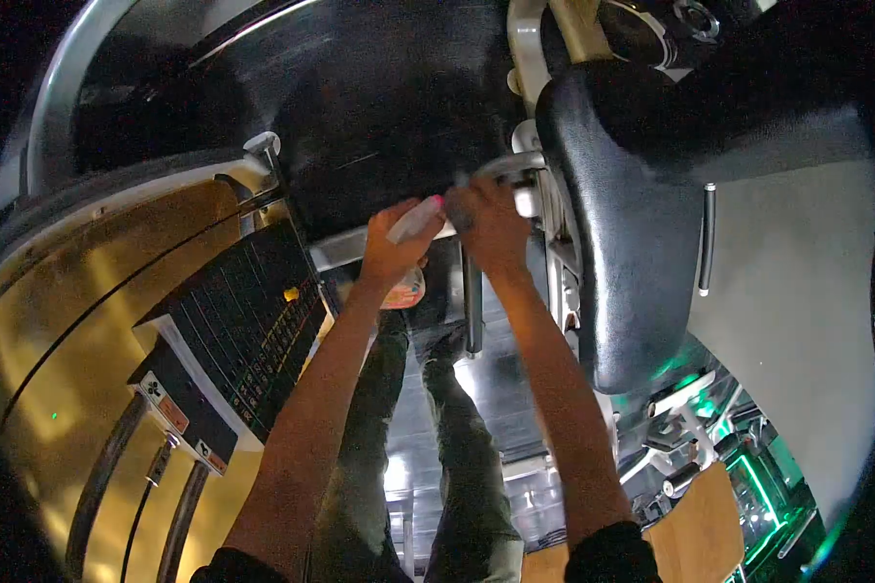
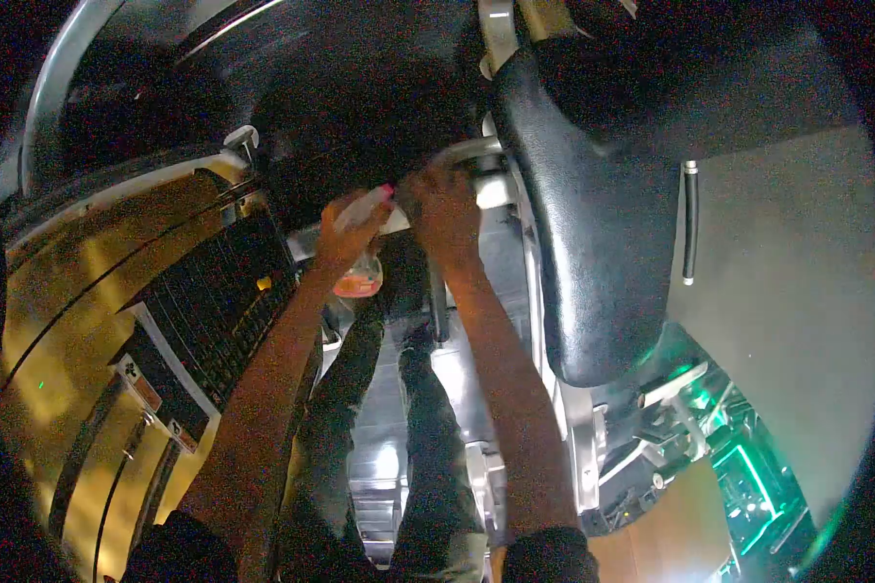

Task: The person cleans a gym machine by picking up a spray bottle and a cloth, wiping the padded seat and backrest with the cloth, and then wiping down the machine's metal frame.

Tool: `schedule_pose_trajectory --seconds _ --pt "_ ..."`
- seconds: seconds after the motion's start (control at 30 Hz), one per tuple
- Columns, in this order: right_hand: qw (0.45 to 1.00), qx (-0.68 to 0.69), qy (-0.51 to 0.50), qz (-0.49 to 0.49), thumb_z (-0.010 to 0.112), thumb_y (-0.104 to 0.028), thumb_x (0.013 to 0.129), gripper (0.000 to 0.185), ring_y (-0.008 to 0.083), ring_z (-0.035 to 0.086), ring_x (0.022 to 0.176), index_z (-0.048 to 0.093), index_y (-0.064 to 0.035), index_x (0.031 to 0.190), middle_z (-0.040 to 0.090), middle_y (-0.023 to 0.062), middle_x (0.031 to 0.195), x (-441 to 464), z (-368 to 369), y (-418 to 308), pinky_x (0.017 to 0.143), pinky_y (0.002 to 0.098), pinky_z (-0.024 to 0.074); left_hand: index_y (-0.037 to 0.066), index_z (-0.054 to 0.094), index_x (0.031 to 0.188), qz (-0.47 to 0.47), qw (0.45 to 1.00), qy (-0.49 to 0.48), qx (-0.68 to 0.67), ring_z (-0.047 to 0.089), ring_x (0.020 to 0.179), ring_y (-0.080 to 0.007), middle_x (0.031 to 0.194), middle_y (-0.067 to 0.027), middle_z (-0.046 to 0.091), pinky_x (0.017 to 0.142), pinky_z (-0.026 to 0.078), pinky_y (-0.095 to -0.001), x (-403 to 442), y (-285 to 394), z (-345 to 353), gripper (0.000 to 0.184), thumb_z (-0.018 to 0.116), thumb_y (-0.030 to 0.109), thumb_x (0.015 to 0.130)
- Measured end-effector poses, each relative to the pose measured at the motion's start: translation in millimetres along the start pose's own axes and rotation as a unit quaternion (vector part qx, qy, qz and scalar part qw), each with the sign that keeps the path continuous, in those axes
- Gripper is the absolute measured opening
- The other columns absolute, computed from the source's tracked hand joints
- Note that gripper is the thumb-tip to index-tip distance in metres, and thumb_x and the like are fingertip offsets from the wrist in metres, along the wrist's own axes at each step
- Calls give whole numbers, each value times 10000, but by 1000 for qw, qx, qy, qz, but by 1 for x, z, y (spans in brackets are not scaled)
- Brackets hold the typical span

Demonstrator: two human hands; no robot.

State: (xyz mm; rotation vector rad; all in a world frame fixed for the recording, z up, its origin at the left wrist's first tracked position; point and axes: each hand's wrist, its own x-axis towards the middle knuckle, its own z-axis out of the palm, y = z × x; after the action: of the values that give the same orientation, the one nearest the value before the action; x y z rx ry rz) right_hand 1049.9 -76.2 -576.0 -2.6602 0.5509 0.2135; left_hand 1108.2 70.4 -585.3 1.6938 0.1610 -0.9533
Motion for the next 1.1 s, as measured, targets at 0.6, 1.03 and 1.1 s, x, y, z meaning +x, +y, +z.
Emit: schedule_pose_trajectory --seconds 0.6,1.03,1.1 --pt "986 73 146 31 672 -143 735 391 343 519 1058 595 -204 1113 523 145 1074 1 8 0 875 463 468 -1 625 1049 -56 995 -62 -58 520 449 -83 670 -24 596 408 439 -243 -13 -10 -24 370 713 275 820" --pt "804 453 317 220 666 -159 829 246 205 596 926 606 -22 1024 634 69 1032 -2 43 5 825 351 460 29 653 1007 -35 992 -80 -93 545 480 -79 720 -29 620 403 442 -232 -13 -9 -15 263 699 218 830" --pt "727 553 319 253 640 -144 847 249 216 603 910 593 -30 1063 627 71 1026 4 47 20 805 359 480 30 654 1008 -40 993 -86 -73 546 478 -81 728 -31 624 402 443 -231 -11 -11 -16 255 695 210 834"
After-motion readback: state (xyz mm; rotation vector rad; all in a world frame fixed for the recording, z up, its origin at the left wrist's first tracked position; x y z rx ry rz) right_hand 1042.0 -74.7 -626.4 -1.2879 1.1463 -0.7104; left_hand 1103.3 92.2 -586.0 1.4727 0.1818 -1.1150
